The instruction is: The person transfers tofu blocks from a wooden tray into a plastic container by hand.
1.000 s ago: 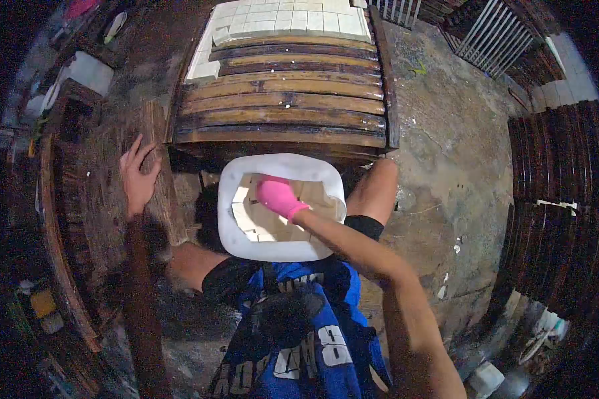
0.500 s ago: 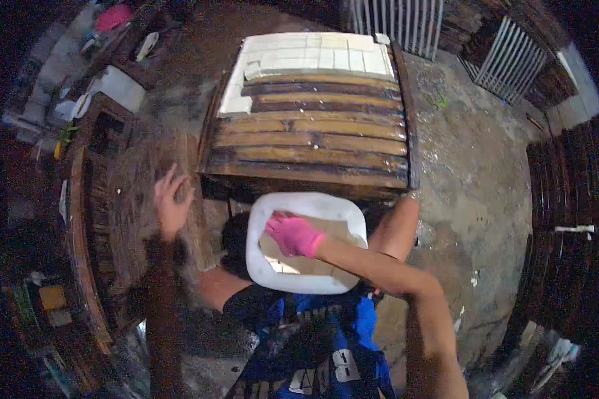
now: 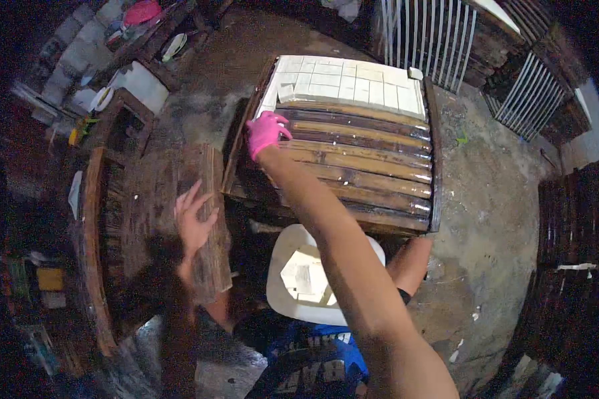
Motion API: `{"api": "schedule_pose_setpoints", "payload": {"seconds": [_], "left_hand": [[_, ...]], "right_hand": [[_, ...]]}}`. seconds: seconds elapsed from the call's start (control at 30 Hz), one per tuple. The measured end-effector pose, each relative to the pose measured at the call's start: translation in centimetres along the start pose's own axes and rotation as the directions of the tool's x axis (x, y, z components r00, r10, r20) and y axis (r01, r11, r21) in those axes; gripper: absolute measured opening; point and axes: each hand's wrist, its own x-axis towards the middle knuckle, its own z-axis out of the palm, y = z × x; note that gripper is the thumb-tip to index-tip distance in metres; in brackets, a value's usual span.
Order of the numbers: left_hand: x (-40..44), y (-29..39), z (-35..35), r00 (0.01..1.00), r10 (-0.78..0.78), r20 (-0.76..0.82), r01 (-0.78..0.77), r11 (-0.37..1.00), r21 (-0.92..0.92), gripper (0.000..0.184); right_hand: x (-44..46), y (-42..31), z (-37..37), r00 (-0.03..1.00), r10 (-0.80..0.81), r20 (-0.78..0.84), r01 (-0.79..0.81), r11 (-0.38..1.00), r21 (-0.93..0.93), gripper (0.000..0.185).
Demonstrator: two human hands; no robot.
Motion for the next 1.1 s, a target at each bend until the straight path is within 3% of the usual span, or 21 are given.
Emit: {"api": "schedule_pose_setpoints", "payload": {"seconds": [0.07, 0.1, 0.13, 0.2, 0.4, 0.53, 0.6, 0.63, 0.7, 0.73, 0.77, 0.8, 0.87, 0.93, 1.0, 1.07, 1.1], "left_hand": [[-0.2, -0.4, 0.3, 1.000, -0.020, -0.003, 0.020, 1.000, -0.001, 0.035], [-0.1, -0.4, 0.1, 1.000, -0.019, 0.005, 0.019, 1.000, -0.009, 0.035], [0.0, -0.2, 0.0, 1.000, -0.025, 0.006, 0.025, 0.999, -0.020, 0.035], [0.3, 0.2, 0.0, 0.996, -0.085, 0.011, 0.086, 0.992, -0.092, 0.036], [0.1, -0.5, 0.1, 1.000, -0.028, -0.015, 0.027, 0.997, -0.078, 0.037], [0.1, 0.0, -0.6, 0.996, -0.089, -0.002, 0.089, 0.995, -0.051, 0.038], [0.0, -0.8, 0.0, 0.999, -0.038, -0.014, 0.037, 0.996, -0.085, 0.038], [-0.1, -1.0, 0.3, 0.999, -0.033, -0.032, 0.029, 0.990, -0.135, 0.037], [-0.2, -0.6, 0.0, 0.998, -0.054, -0.020, 0.050, 0.989, -0.138, 0.036], [-0.1, -0.6, -0.1, 0.998, -0.056, -0.012, 0.054, 0.990, -0.134, 0.036], [-0.4, -0.7, -0.1, 0.998, -0.068, -0.009, 0.066, 0.988, -0.138, 0.036], [-0.5, -0.7, 0.1, 0.998, -0.057, -0.027, 0.053, 0.990, -0.128, 0.036], [-0.3, -0.4, 0.0, 0.998, -0.033, -0.054, 0.026, 0.992, -0.121, 0.036], [-0.1, -0.2, -0.3, 0.997, -0.075, -0.014, 0.073, 0.992, -0.100, 0.036], [-0.2, -0.7, 0.4, 0.996, -0.082, -0.025, 0.077, 0.987, -0.140, 0.037], [-0.3, -0.9, 0.5, 0.997, -0.057, -0.053, 0.046, 0.983, -0.179, 0.038], [-0.4, -1.1, 0.4, 0.996, -0.069, -0.056, 0.058, 0.984, -0.170, 0.038]], "right_hand": [[1.3, 0.5, 1.9, 0.995, -0.103, -0.016, 0.104, 0.992, 0.071, 0.038], [1.6, 1.7, 2.5, 0.972, -0.231, -0.050, 0.233, 0.971, 0.055, 0.035], [1.4, 3.4, 3.3, 0.967, -0.254, -0.031, 0.255, 0.967, 0.022, 0.035], [0.3, 6.3, 2.6, 0.895, -0.387, -0.222, 0.425, 0.891, 0.160, 0.031], [-0.1, 5.5, 1.6, 0.891, -0.403, -0.207, 0.438, 0.885, 0.160, 0.035], [0.0, 8.4, 0.4, 0.810, -0.586, -0.017, 0.584, 0.804, 0.111, 0.030], [0.8, 10.2, 1.7, 0.681, -0.731, -0.043, 0.730, 0.674, 0.116, 0.048], [0.9, 10.9, 1.7, 0.672, -0.740, -0.037, 0.738, 0.665, 0.114, 0.048], [-0.6, 11.0, 0.1, 0.514, -0.723, -0.462, 0.820, 0.572, 0.016, 0.063], [-1.2, 10.2, 0.0, 0.505, -0.732, -0.457, 0.827, 0.562, 0.015, 0.063], [-2.3, 9.4, 0.3, 0.834, -0.425, -0.350, 0.499, 0.853, 0.154, 0.074], [-3.0, 8.8, 0.7, 0.981, -0.013, -0.196, 0.057, 0.973, 0.225, 0.086], [-2.3, 8.5, 1.8, 0.990, -0.055, -0.129, 0.074, 0.985, 0.155, 0.087], [-0.6, 8.6, 2.9, 0.940, -0.294, -0.171, 0.307, 0.950, 0.051, 0.080], [2.0, 9.9, 3.3, 0.927, -0.320, -0.197, 0.330, 0.944, 0.018, 0.074], [5.6, 10.9, 2.6, 0.912, -0.393, -0.112, 0.407, 0.902, 0.146, 0.073], [8.2, 11.5, 2.6, 0.898, -0.440, -0.008, 0.424, 0.860, 0.284, 0.082]]}}
